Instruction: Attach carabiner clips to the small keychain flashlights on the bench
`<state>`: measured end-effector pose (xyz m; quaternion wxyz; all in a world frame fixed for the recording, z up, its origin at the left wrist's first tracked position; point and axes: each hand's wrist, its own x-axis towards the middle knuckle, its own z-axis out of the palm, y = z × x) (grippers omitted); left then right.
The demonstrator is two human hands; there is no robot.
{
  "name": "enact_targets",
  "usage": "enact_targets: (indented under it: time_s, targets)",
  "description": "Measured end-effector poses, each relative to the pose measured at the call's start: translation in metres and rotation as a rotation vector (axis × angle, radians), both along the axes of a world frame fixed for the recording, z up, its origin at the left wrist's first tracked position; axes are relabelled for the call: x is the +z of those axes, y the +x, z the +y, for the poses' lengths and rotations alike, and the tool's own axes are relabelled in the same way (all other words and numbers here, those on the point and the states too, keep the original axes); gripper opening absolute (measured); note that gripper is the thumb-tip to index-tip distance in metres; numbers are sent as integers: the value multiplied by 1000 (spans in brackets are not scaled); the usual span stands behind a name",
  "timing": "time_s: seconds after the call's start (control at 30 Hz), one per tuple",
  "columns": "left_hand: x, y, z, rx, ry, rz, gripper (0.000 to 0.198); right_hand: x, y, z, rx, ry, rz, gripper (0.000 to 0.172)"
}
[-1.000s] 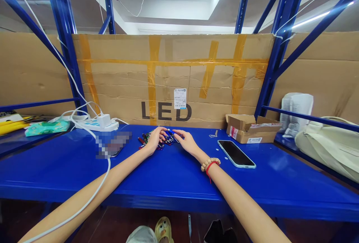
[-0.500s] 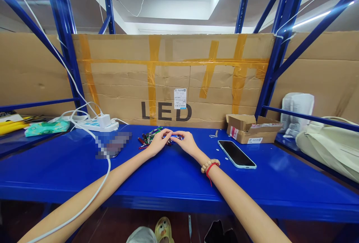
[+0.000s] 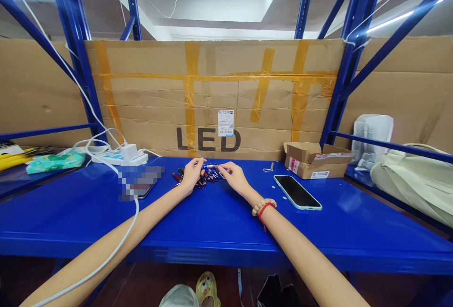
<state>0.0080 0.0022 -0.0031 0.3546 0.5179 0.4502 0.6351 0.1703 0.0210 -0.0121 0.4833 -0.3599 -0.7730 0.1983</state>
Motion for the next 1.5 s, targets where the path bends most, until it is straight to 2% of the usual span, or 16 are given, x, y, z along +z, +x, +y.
enact_targets:
  time_s: [0.1, 0.2, 0.3, 0.5, 0.73, 0.87, 1.03, 1.2, 1.37, 1.5]
  targets:
    - [2, 1, -3, 0, 3, 43, 29, -2, 0, 3, -39, 40, 36, 40]
    - [3, 2, -5, -30, -9, 107, 27, -3, -1, 6, -43, -24, 119, 43]
    - [0, 5, -7, -113, -29, 170, 31, -1, -1, 5, -52, -99, 199, 46]
    - [-5, 7, -6, -204, 33, 310, 36, 6, -2, -3, 19, -239, 298, 44]
    - [-2, 5, -7, -231, -26, 348, 43, 10, -2, -6, 43, -339, 438, 43]
    - [-3, 5, -7, -245, -38, 358, 40, 11, -1, -7, 76, -375, 482, 42]
    - [-4, 6, -2, -174, 16, 225, 31, 10, -1, -7, 132, -381, 464, 35]
    - [-5, 5, 2, -176, 9, 124, 31, 8, -1, -6, 124, -376, 346, 27]
    - [-4, 3, 0, -168, 8, 237, 41, 7, 0, -7, 108, -317, 282, 16]
    - [-3, 4, -2, -144, 22, 319, 37, 8, 0, -7, 97, -315, 301, 19]
